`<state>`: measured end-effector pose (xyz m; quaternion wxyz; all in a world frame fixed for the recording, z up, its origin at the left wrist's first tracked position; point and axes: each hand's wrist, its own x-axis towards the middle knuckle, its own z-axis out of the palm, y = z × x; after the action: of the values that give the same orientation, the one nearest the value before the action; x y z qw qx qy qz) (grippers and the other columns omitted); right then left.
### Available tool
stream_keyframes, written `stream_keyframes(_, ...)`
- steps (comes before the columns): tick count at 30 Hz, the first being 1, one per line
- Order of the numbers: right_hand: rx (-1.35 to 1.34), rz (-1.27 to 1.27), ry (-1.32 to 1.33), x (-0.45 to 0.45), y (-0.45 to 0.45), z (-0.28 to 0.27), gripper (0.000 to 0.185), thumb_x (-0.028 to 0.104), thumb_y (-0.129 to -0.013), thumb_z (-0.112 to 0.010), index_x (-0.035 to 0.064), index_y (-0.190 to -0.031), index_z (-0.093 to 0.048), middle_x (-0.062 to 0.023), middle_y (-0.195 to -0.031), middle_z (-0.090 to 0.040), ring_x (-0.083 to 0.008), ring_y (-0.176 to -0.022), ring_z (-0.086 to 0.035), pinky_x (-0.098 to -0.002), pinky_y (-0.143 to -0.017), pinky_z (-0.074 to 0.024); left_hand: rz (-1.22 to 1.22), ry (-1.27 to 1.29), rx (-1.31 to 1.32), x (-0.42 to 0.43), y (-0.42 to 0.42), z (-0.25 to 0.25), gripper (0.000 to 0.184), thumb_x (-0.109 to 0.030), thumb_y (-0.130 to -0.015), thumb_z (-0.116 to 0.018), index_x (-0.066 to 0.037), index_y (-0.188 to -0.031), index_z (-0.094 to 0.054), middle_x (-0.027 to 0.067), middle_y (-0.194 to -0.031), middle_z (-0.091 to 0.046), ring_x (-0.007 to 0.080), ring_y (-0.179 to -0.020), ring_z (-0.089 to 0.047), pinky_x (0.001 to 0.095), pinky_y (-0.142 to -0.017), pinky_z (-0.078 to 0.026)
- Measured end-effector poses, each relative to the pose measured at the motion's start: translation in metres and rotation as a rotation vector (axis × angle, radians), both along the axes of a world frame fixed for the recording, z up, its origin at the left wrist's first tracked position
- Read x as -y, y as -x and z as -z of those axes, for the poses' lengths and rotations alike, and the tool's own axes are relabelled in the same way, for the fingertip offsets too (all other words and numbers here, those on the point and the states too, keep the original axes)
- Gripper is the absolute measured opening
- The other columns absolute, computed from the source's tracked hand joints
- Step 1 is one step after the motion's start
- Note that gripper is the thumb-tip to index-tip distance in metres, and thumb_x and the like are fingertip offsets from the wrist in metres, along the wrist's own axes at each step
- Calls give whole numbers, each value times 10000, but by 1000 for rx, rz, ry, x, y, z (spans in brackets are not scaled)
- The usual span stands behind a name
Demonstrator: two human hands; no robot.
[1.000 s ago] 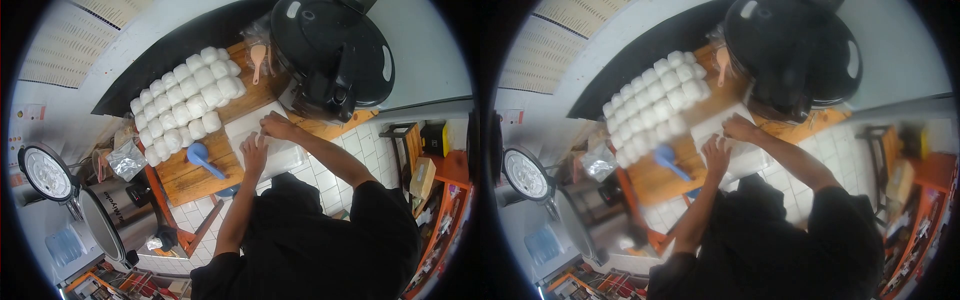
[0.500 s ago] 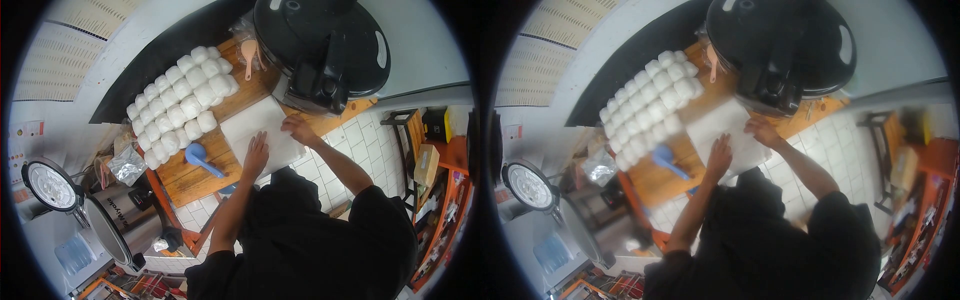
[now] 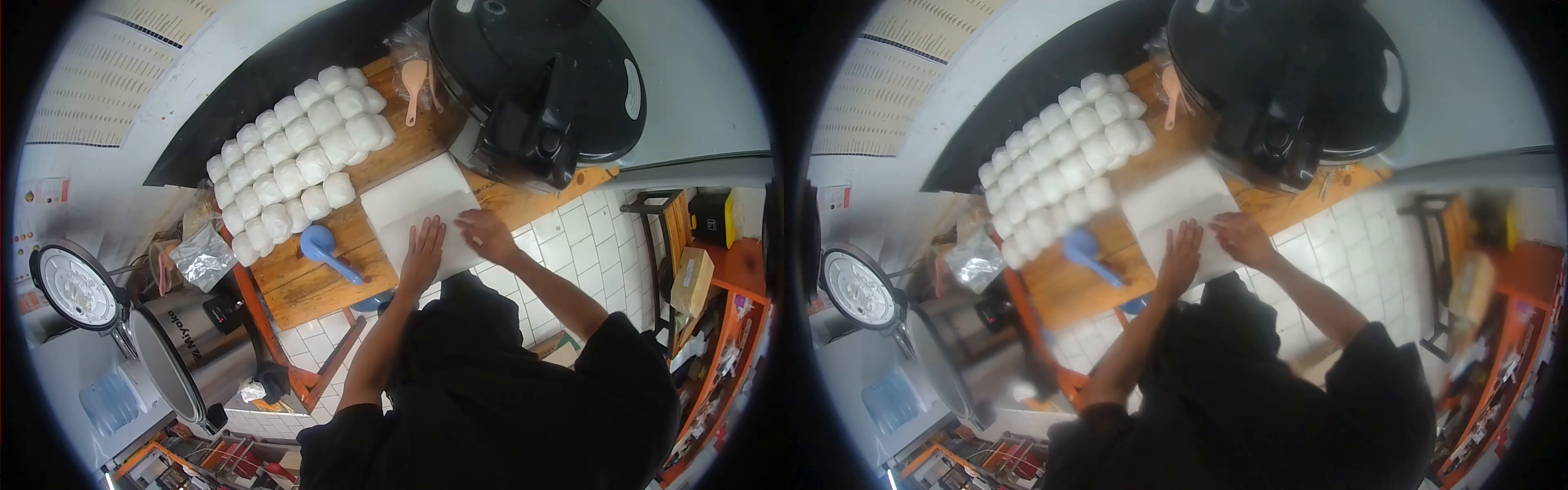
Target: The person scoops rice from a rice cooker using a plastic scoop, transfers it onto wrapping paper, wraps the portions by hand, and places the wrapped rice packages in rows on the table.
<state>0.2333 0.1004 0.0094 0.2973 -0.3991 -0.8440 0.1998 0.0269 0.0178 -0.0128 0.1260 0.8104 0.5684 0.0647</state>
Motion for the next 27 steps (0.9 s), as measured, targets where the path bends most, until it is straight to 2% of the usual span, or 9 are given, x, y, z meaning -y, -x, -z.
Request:
stream_keyframes(2, 220, -241, -50, 9, 3, 8, 347, 184, -848, -705, 115, -1185, -658, -65, -1270, -621, -252, -1215, -566, -395, -1024, -451, -44, 2, 40, 14, 6, 4, 634, -126, -927, -516, 8, -1506, -295, 163, -1592, -275, 313, -1491, -236, 561, -1197, -170)
stream_keyframes(6, 170, -272, -140, -10, -9, 47, 264, 188, -871, -670, 111, -1124, -667, -66, -1207, -627, -263, -1160, -577, -399, -1006, -454, -306, -38, 46, 49, 33, 38, 542, -166, -947, -543, -31, -1454, -407, 103, -1561, -356, 259, -1470, -296, 608, -1166, -186)
stream_keyframes(8, 355, -266, 81, -18, -7, 49, 206, 200, -870, -663, 109, -1056, -665, -67, -1122, -618, -273, -1105, -569, -393, -980, -456, -296, -54, 26, 47, 42, 37, 488, -173, -942, -554, -42, -1404, -466, 88, -1530, -401, 249, -1442, -341, 606, -1157, -204)
stream_keyframes(10, 394, -255, 6, -28, 4, 52, 189, 206, -862, -669, 107, -1023, -658, -67, -1085, -609, -271, -1085, -562, -389, -971, -452, -312, -144, -7, 27, 40, 31, 327, -172, -926, -573, -70, -1235, -602, 46, -1385, -544, 230, -1342, -463, 580, -1144, -252)
stream_keyframes(18, 398, -460, -111, -45, 2, 28, 164, 244, -852, -680, 144, -979, -650, -56, -1038, -597, -255, -1081, -554, -376, -975, -431, -264, -96, 34, 11, 54, 18, 283, -98, -869, -587, -106, -1149, -617, 71, -1173, -591, 227, -1173, -547, 525, -1122, -309)
stream_keyframes(23, 597, -227, 547, -55, 34, 40, 278, 241, -751, -771, 142, -975, -640, -41, -1056, -588, -250, -1117, -537, -412, -991, -402, -326, -29, 53, -7, 49, 35, 358, -96, -792, -653, -112, -1149, -621, 85, -1100, -580, 261, -1091, -562, 493, -1084, -341)
stream_keyframes(24, 594, -219, 545, -51, 45, 33, 278, 241, -751, -771, 142, -975, -640, -41, -1056, -588, -250, -1117, -537, -412, -991, -402, -473, -129, 114, -17, 41, 26, 373, -102, -753, -687, -110, -1121, -627, 83, -1077, -583, 262, -1066, -572, 497, -1065, -349)
stream_keyframes(26, 604, 125, -96, -44, 58, 20, 284, 218, -710, -791, 120, -923, -632, -38, -1020, -597, -248, -1078, -554, -429, -972, -402, -611, -238, 184, -34, 36, 7, 389, -108, -714, -720, -107, -1092, -632, 81, -1054, -587, 264, -1040, -583, 501, -1046, -356)
stream_keyframes(27, 605, 127, -102, -52, 57, 16, 284, 218, -710, -791, 120, -923, -632, -38, -1020, -597, -248, -1078, -554, -429, -972, -402, -545, -302, 124, -40, 36, -2, 406, -106, -688, -739, -98, -1078, -626, 83, -1051, -586, 271, -1025, -588, 488, -1024, -366)
